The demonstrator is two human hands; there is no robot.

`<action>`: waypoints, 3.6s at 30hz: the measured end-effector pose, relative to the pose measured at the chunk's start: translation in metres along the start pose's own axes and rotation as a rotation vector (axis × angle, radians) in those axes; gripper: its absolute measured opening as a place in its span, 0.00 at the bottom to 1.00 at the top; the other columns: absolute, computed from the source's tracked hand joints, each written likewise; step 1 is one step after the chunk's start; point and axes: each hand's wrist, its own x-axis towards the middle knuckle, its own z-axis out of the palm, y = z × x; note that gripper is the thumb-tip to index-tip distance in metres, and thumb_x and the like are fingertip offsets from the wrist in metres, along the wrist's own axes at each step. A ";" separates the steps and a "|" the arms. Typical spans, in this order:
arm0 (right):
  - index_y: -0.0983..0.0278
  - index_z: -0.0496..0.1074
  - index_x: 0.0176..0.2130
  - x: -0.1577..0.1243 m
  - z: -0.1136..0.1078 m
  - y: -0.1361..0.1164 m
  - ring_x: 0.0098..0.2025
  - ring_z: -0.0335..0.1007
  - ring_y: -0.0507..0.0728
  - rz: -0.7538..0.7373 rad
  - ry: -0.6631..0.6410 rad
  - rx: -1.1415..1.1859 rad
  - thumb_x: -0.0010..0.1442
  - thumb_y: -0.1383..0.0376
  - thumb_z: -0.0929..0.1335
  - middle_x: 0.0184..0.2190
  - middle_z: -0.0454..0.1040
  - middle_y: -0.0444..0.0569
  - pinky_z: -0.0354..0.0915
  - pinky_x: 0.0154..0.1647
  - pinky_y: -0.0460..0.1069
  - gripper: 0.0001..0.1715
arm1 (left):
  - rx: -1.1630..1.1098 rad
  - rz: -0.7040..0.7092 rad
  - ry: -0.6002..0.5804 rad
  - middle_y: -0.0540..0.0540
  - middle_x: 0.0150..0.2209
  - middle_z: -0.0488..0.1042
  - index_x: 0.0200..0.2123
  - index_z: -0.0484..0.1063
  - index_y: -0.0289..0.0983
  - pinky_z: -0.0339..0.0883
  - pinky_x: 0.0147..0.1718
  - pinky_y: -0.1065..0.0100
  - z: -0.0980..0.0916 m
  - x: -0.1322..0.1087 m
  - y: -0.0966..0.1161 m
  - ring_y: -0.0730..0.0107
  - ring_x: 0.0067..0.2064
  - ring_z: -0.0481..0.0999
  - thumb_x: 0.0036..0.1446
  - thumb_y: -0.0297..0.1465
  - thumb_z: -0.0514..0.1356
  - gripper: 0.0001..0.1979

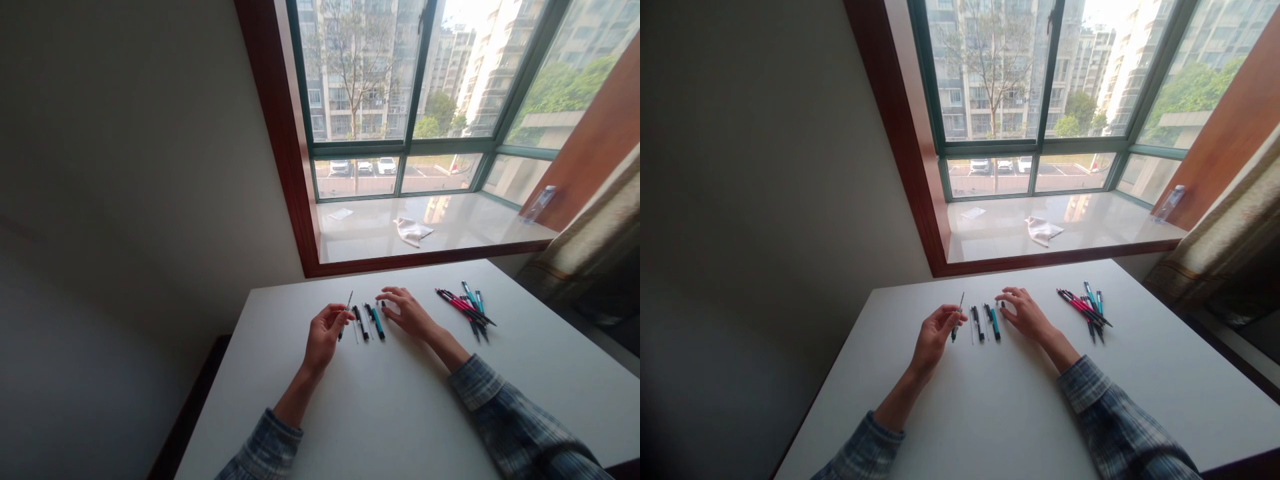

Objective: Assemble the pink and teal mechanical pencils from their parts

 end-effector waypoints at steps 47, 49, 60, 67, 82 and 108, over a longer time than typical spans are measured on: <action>0.54 0.77 0.52 0.000 0.000 0.002 0.56 0.68 0.63 -0.017 0.054 -0.036 0.68 0.65 0.67 0.55 0.73 0.51 0.67 0.59 0.62 0.15 | 0.014 -0.039 -0.008 0.43 0.36 0.82 0.42 0.75 0.36 0.68 0.42 0.64 0.001 -0.001 0.002 0.64 0.39 0.76 0.59 0.42 0.66 0.16; 0.54 0.77 0.51 -0.001 0.000 0.002 0.56 0.67 0.63 -0.013 0.056 -0.034 0.68 0.64 0.67 0.55 0.73 0.51 0.67 0.59 0.62 0.14 | 0.016 -0.038 -0.008 0.43 0.36 0.82 0.42 0.75 0.36 0.68 0.42 0.64 0.001 -0.001 0.002 0.63 0.39 0.76 0.59 0.43 0.66 0.16; 0.54 0.76 0.53 0.001 -0.002 -0.002 0.56 0.68 0.64 -0.011 0.085 -0.040 0.68 0.64 0.66 0.54 0.75 0.51 0.68 0.58 0.62 0.15 | 0.011 -0.030 -0.008 0.43 0.36 0.83 0.41 0.76 0.36 0.69 0.41 0.64 0.002 -0.001 0.004 0.64 0.38 0.77 0.58 0.42 0.67 0.16; 0.55 0.78 0.50 0.001 -0.001 -0.001 0.56 0.68 0.64 -0.012 0.070 -0.034 0.68 0.65 0.67 0.54 0.75 0.51 0.67 0.58 0.62 0.14 | 0.010 -0.028 -0.002 0.43 0.35 0.83 0.40 0.76 0.36 0.69 0.42 0.64 0.003 -0.001 0.004 0.64 0.38 0.77 0.57 0.43 0.67 0.16; 0.56 0.78 0.47 0.000 -0.006 -0.005 0.55 0.69 0.64 -0.029 0.087 -0.024 0.68 0.65 0.67 0.52 0.76 0.52 0.69 0.55 0.63 0.11 | 0.024 -0.031 -0.010 0.42 0.36 0.83 0.42 0.77 0.37 0.69 0.43 0.63 0.001 -0.001 0.002 0.63 0.39 0.77 0.58 0.43 0.66 0.16; 0.56 0.79 0.47 -0.001 -0.007 -0.006 0.56 0.68 0.64 -0.032 0.088 -0.031 0.67 0.66 0.68 0.52 0.76 0.51 0.69 0.56 0.62 0.11 | 0.005 -0.019 0.004 0.43 0.34 0.83 0.40 0.77 0.37 0.70 0.44 0.62 0.004 -0.001 0.004 0.62 0.39 0.79 0.57 0.43 0.67 0.16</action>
